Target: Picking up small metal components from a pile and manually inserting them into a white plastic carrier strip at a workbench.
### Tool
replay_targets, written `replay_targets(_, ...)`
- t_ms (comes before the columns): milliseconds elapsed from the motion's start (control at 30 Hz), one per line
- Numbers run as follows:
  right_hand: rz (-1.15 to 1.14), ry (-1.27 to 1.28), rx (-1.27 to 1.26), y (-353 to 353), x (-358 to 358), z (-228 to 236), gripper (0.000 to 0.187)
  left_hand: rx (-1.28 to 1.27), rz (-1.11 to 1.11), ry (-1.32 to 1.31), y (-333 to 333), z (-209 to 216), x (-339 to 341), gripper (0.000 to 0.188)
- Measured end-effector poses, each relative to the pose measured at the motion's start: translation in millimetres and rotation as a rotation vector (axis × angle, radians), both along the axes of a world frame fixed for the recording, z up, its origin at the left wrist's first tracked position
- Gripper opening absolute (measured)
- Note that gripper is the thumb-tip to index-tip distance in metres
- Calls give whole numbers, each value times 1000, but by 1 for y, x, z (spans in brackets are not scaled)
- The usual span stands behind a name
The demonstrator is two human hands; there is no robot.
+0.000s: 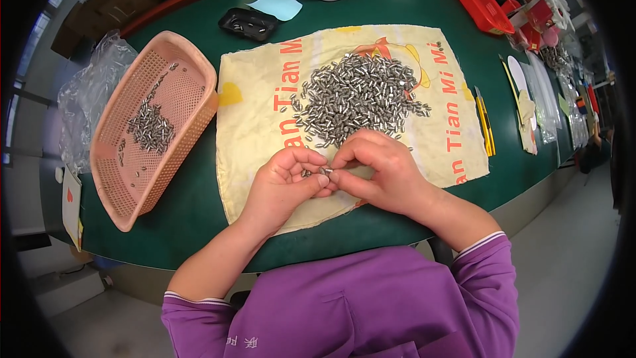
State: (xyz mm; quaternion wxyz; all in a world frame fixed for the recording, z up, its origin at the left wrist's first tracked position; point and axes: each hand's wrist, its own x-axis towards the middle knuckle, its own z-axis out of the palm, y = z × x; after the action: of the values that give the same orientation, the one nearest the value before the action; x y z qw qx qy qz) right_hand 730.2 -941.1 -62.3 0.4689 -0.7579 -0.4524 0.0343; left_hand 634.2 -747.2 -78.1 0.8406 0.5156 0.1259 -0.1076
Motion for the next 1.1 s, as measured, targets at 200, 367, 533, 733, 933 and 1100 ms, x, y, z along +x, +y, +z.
replay_targets(200,-34,9,-22,1,-2,0,13,13,-10,-16,0,-3,0,20)
replay_targets(367,-23,-54,-6,0,-1,0,11,36,-9,-21,0,-3,-1,20)
replay_targets(533,-15,-100,8,-1,0,3,10,2,-6,-13,1,0,-1,23)
replay_targets(733,-31,-114,-5,-1,-1,2,10,18,6,-15,-1,0,-2,25)
replay_targets(933,-35,-173,-7,0,-1,1,8,45,3,-32,-1,-3,-2,23)
replay_targets(1100,-39,-170,-8,0,-3,0,10,61,5,-46,-3,-3,-3,20)
